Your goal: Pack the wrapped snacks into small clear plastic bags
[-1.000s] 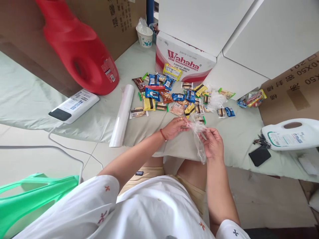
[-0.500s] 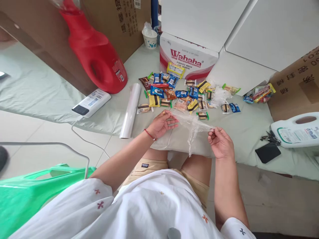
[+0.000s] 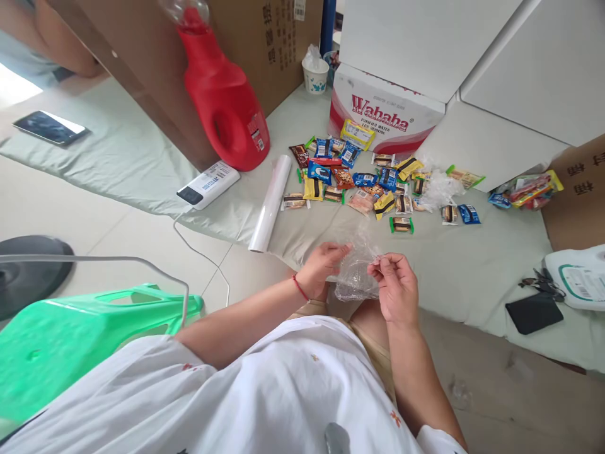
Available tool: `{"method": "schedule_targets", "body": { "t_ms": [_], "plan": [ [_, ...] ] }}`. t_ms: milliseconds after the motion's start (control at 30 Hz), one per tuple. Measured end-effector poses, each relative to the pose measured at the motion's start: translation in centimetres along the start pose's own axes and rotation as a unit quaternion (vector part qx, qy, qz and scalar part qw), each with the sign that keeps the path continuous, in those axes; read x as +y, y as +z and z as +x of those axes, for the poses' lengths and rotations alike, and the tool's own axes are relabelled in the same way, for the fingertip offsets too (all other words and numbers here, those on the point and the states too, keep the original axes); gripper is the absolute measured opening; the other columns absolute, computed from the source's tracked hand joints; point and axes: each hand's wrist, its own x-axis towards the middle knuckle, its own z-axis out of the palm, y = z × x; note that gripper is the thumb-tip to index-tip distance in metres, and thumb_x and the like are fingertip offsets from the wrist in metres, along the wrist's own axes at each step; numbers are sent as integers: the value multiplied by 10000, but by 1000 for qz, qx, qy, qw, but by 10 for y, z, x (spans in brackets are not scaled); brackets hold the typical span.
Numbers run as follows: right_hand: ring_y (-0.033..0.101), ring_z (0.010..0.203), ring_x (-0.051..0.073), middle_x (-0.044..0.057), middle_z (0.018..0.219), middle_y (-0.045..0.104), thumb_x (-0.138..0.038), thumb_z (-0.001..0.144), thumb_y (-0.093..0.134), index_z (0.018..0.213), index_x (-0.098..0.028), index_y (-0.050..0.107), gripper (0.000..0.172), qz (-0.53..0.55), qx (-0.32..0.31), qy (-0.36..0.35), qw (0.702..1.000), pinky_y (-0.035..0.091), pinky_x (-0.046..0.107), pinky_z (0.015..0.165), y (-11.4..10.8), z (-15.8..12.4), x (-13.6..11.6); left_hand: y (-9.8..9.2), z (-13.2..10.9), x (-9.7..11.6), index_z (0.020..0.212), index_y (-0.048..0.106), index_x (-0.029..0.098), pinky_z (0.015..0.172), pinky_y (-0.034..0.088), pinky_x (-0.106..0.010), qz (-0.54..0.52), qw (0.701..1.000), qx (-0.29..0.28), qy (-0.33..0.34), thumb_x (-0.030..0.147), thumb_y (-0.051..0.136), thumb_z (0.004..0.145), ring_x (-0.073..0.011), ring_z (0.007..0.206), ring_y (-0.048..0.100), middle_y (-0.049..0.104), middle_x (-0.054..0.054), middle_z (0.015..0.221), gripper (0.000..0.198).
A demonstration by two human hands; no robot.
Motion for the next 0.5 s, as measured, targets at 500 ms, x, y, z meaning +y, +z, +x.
{"method": "schedule_targets", "body": {
  "t_ms": [500],
  "plan": [
    [611, 678, 82, -18, 786, 641, -365, 563, 1014, 803, -211, 694, 429, -24, 27, 123, 992, 529, 148, 532, -91, 50, -55, -42, 18, 12, 648, 554, 174, 398, 195, -216, 120, 992, -19, 30, 769, 546, 899, -60, 374, 350, 409, 47, 463, 646]
  ]
}}
